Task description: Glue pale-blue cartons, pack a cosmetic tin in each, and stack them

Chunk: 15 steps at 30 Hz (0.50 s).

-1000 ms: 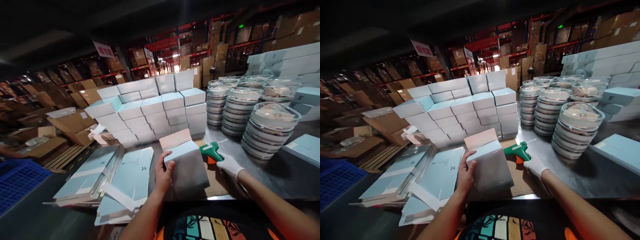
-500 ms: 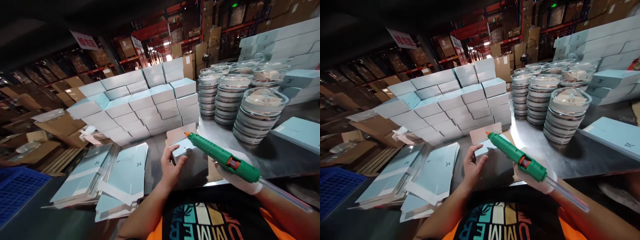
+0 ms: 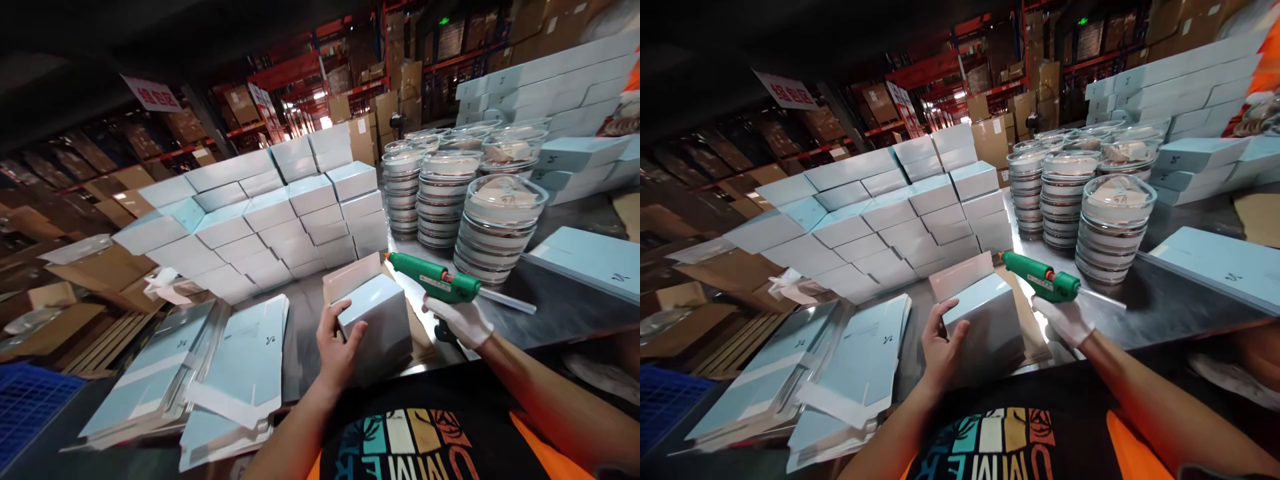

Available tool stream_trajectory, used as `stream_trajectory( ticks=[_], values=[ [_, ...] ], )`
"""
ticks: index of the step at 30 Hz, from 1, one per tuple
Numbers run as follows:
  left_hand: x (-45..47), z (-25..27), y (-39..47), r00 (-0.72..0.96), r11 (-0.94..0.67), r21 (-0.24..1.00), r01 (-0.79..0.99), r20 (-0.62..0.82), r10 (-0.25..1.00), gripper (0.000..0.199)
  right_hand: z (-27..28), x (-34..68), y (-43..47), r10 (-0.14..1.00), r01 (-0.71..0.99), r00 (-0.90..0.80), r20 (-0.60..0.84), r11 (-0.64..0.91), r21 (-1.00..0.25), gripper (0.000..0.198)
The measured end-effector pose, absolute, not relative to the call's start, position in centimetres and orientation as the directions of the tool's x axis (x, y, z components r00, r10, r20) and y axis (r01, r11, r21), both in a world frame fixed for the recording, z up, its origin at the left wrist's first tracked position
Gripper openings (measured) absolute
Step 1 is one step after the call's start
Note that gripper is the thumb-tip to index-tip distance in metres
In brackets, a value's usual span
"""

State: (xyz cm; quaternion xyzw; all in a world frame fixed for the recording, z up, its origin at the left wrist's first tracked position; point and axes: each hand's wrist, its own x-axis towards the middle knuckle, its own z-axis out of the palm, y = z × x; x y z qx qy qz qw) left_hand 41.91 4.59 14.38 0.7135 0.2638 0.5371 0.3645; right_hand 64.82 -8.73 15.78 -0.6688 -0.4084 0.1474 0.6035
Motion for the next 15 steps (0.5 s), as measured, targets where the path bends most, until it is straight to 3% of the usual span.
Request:
stream_trajectory(
  ticks=[4, 7, 10, 15],
  values=[
    [41.8, 14.9, 5.6, 0.290, -0.415, 0.906, -0.078, 0.419, 0.860, 0.063, 14.5, 65.2, -6.5, 0.782, 0.105, 0.622, 0.032, -0.043, -0.994, 0.046],
    [41.5, 14.9, 6.3, 0.303, -0.336, 0.937, -0.095, 0.349, 0.887, 0.066, 13.7, 65.6, -4.7, 0.793, 0.061, 0.601, -0.103, -0.175, -0.983, 0.055],
    [41.0, 14.8, 7.0, 0.284, -0.340, 0.936, -0.089, 0.351, 0.892, 0.063, 13.5, 66.6, -4.3, 0.754, 0.158, 0.644, -0.132, -0.300, -0.941, 0.049],
    [40.5, 14.7, 7.6, 0.303, -0.323, 0.943, -0.082, 0.332, 0.893, 0.062, 15.0, 66.9, -5.3, 0.743, 0.431, 0.669, 0.015, -0.371, -0.822, 0.033]
  ],
)
